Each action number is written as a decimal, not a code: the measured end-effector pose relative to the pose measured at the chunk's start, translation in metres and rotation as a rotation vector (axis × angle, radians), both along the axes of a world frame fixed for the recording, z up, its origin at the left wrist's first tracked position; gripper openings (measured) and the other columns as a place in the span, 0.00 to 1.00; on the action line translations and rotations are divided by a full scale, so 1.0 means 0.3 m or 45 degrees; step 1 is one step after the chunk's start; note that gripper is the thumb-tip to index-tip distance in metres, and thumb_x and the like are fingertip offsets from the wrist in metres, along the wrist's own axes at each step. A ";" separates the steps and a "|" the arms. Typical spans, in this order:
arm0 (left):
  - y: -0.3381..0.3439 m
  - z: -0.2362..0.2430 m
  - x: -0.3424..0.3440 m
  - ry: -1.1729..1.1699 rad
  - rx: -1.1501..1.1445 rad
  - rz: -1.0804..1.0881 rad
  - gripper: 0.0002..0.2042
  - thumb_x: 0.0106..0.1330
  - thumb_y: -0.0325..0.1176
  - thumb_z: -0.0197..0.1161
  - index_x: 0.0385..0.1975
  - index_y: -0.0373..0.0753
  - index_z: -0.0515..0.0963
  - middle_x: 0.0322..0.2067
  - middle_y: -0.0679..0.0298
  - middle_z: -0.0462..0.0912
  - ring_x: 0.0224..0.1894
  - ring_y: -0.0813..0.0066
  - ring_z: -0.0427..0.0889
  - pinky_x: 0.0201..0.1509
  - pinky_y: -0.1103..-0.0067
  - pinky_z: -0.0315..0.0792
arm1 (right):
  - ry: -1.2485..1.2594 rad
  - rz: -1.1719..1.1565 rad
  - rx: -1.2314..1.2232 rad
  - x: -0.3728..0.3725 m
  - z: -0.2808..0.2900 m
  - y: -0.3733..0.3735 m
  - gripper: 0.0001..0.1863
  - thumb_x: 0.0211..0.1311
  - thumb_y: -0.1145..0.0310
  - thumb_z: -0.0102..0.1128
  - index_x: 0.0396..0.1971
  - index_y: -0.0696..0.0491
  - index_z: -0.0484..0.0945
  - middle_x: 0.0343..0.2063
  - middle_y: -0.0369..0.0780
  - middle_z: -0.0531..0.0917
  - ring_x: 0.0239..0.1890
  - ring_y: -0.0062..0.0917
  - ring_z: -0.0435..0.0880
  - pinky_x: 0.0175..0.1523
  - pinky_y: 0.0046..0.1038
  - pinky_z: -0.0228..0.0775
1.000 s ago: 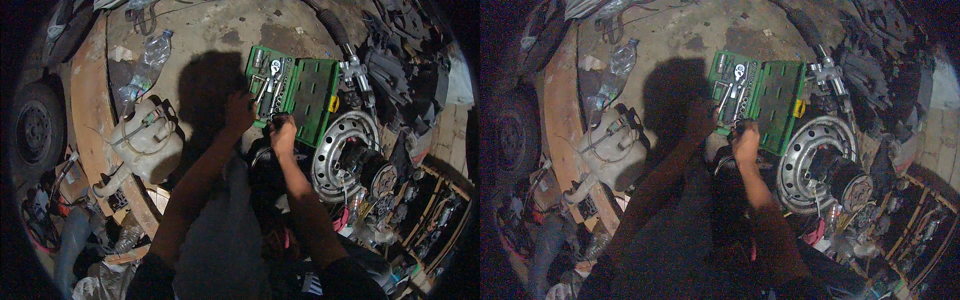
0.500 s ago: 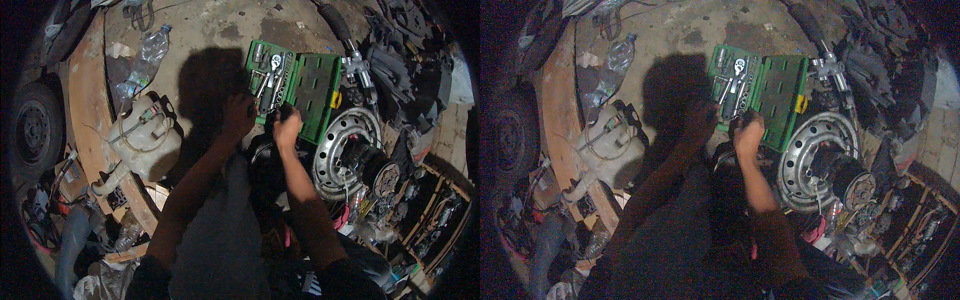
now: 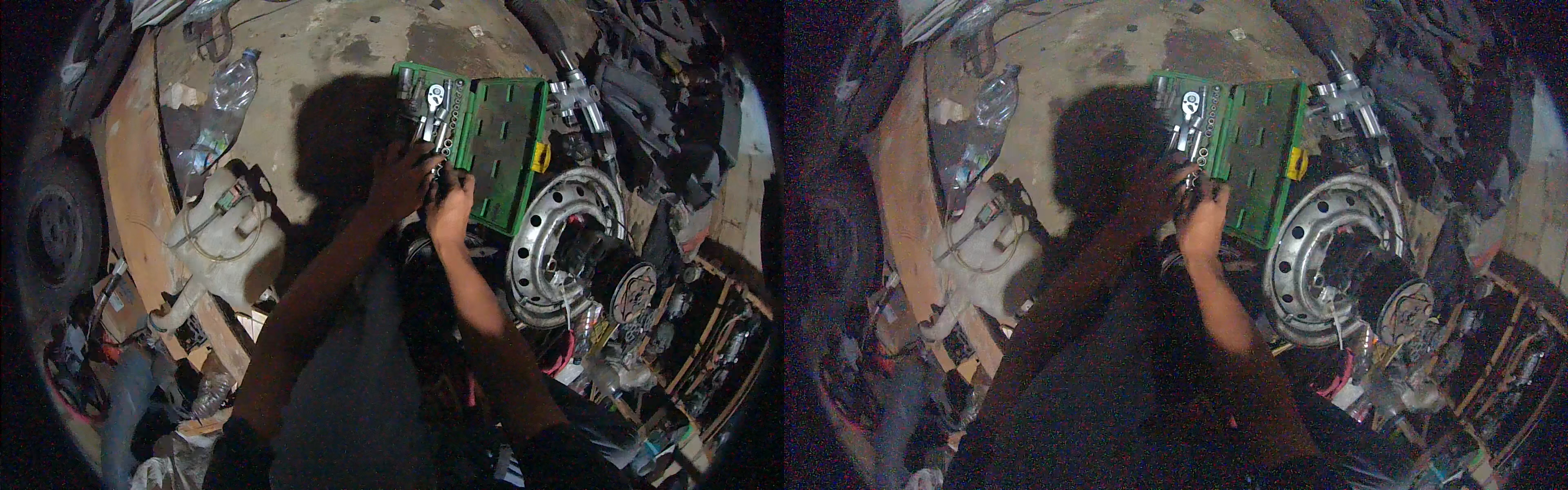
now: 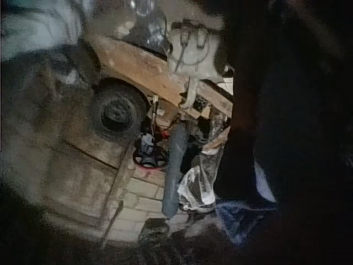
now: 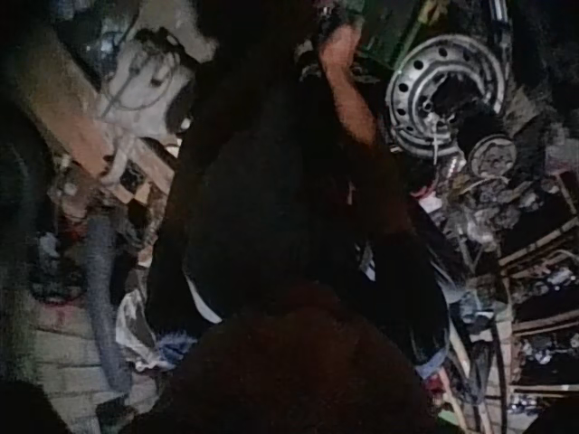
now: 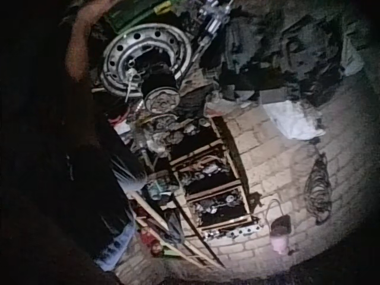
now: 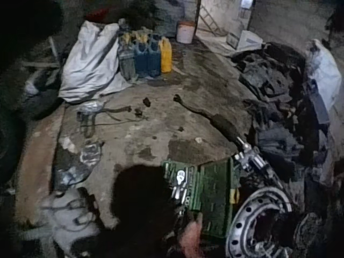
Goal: The person selects tools from a green toolbox and uses a socket wrench to tighten bolts on a circular mechanical part, likely a brake drum assembly. The person works while sitting on the floor in a cluttered workshop.
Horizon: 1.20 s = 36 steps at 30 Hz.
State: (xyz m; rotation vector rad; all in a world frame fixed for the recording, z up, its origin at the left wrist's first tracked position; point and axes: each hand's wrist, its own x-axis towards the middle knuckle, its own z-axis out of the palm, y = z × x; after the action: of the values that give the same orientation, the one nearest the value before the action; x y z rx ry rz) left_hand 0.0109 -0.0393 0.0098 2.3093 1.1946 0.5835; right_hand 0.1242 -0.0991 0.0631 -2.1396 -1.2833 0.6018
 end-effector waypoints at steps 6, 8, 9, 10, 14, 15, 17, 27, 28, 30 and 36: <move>0.059 -0.038 0.034 0.175 0.120 -0.076 0.32 0.56 0.40 0.69 0.65 0.57 0.70 0.63 0.65 0.69 0.62 0.52 0.64 0.59 0.46 0.63 | 0.000 0.012 -0.038 -0.009 0.022 0.021 0.36 0.53 0.77 0.65 0.66 0.56 0.70 0.51 0.55 0.71 0.51 0.51 0.77 0.56 0.41 0.73; 0.071 -0.002 0.044 0.201 0.144 -0.085 0.32 0.56 0.39 0.68 0.65 0.57 0.70 0.63 0.64 0.69 0.61 0.53 0.65 0.58 0.46 0.64 | -0.026 0.022 -0.137 0.003 0.030 0.028 0.39 0.51 0.76 0.67 0.68 0.55 0.68 0.51 0.55 0.70 0.51 0.52 0.77 0.55 0.42 0.73; 0.083 0.016 0.039 0.227 0.185 -0.098 0.32 0.57 0.39 0.68 0.65 0.56 0.70 0.63 0.63 0.68 0.61 0.53 0.65 0.58 0.47 0.64 | -0.033 0.032 -0.207 0.008 0.031 0.036 0.40 0.50 0.76 0.67 0.68 0.54 0.67 0.51 0.56 0.69 0.51 0.53 0.77 0.55 0.43 0.74; 0.095 0.026 0.034 0.253 0.227 -0.111 0.32 0.57 0.39 0.68 0.65 0.56 0.70 0.63 0.63 0.68 0.61 0.53 0.65 0.58 0.47 0.64 | -0.039 0.044 -0.278 0.011 0.033 0.043 0.41 0.49 0.75 0.68 0.69 0.53 0.67 0.52 0.56 0.69 0.51 0.54 0.77 0.55 0.43 0.74; 0.108 0.034 0.027 0.202 0.174 -0.118 0.31 0.59 0.39 0.66 0.66 0.55 0.69 0.62 0.60 0.69 0.60 0.52 0.66 0.58 0.48 0.65 | -0.040 0.046 -0.287 0.006 0.047 0.049 0.40 0.51 0.75 0.66 0.69 0.53 0.67 0.54 0.59 0.68 0.51 0.56 0.77 0.55 0.44 0.74; 0.109 0.067 0.029 0.207 0.181 -0.097 0.31 0.59 0.40 0.65 0.67 0.54 0.69 0.62 0.60 0.69 0.59 0.51 0.66 0.59 0.49 0.65 | -0.065 0.034 -0.281 0.004 0.048 0.045 0.40 0.52 0.76 0.66 0.69 0.52 0.67 0.55 0.59 0.68 0.51 0.56 0.77 0.55 0.44 0.75; 0.127 0.105 0.036 0.223 0.222 -0.065 0.31 0.60 0.40 0.65 0.67 0.53 0.68 0.62 0.59 0.69 0.60 0.51 0.66 0.59 0.49 0.65 | -0.066 0.025 -0.268 0.001 0.044 0.041 0.39 0.53 0.76 0.65 0.69 0.52 0.67 0.57 0.60 0.67 0.52 0.57 0.78 0.56 0.44 0.74; 0.186 0.073 0.072 0.269 0.271 -0.061 0.27 0.63 0.41 0.62 0.64 0.49 0.71 0.60 0.58 0.72 0.60 0.50 0.68 0.61 0.49 0.65 | -0.007 0.014 -0.149 0.007 0.030 0.032 0.36 0.55 0.78 0.61 0.67 0.56 0.68 0.52 0.57 0.71 0.49 0.54 0.78 0.54 0.44 0.74; 0.184 0.087 0.069 0.272 0.294 -0.045 0.26 0.63 0.41 0.62 0.63 0.49 0.72 0.60 0.58 0.72 0.60 0.51 0.68 0.61 0.49 0.65 | 0.002 0.013 -0.123 0.010 0.026 0.032 0.35 0.55 0.78 0.61 0.67 0.58 0.68 0.51 0.57 0.72 0.48 0.54 0.78 0.53 0.44 0.73; 0.191 0.093 0.072 0.234 0.167 -0.023 0.25 0.63 0.42 0.63 0.62 0.48 0.73 0.59 0.59 0.72 0.60 0.51 0.69 0.61 0.48 0.64 | 0.034 -0.021 -0.094 0.010 0.023 0.038 0.34 0.55 0.79 0.61 0.65 0.60 0.69 0.49 0.56 0.73 0.47 0.53 0.78 0.52 0.44 0.73; 0.201 0.079 0.058 0.120 0.100 0.064 0.24 0.62 0.41 0.65 0.59 0.45 0.74 0.58 0.60 0.74 0.62 0.51 0.68 0.64 0.48 0.61 | 0.014 -0.033 0.067 0.025 0.018 0.041 0.29 0.56 0.79 0.60 0.61 0.62 0.73 0.44 0.55 0.77 0.48 0.51 0.80 0.53 0.41 0.74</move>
State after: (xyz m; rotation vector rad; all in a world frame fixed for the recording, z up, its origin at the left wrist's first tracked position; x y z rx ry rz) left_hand 0.0284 0.0211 0.0335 2.4020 1.2981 0.5545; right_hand 0.1317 -0.0868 0.0686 -2.1043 -1.2499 0.5626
